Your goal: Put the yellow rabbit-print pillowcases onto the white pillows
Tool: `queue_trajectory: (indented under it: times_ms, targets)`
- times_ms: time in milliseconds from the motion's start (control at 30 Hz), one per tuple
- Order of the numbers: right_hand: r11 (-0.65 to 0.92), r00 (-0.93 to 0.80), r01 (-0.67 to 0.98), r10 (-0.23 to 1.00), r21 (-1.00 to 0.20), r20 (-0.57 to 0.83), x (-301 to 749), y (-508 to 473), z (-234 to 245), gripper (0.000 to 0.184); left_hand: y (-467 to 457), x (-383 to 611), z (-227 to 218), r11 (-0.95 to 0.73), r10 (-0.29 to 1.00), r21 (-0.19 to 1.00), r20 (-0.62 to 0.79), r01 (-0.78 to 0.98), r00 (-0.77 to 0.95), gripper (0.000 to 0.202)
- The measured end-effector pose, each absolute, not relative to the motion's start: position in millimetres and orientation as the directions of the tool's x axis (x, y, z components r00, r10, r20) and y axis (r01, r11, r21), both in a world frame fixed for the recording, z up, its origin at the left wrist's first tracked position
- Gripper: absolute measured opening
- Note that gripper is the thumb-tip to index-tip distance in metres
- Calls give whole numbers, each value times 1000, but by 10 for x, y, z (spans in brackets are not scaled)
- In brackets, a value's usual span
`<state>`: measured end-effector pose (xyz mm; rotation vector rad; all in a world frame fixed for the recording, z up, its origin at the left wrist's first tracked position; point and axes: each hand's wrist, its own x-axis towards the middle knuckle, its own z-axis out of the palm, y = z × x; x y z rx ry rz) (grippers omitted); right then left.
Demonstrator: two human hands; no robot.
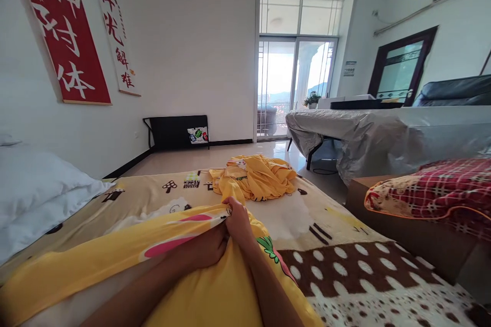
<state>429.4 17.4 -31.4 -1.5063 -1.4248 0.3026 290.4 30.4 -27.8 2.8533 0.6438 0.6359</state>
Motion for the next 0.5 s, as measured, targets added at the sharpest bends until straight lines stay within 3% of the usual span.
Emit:
queue_trajectory:
  times_ms: [200,333,433,500]
  targets:
    - [257,156,609,889,-750,431,4360,119,-284,49,350,2972,-426,-849,526,257,346,461,777,42]
    - [25,246,813,891,-582,382,4342,72,-268,59,377,2994,-441,-859,502,273,288,433,815,49]
    - [-170,326,891,884,-420,334,4289,23,-234,44,323,2961,-378,-878,465,258,270,402,843,48]
    - [-193,316,924,872,-329,375,4258,-8,-201,35,270,2936,-333,-886,452,240,261,396,853,47]
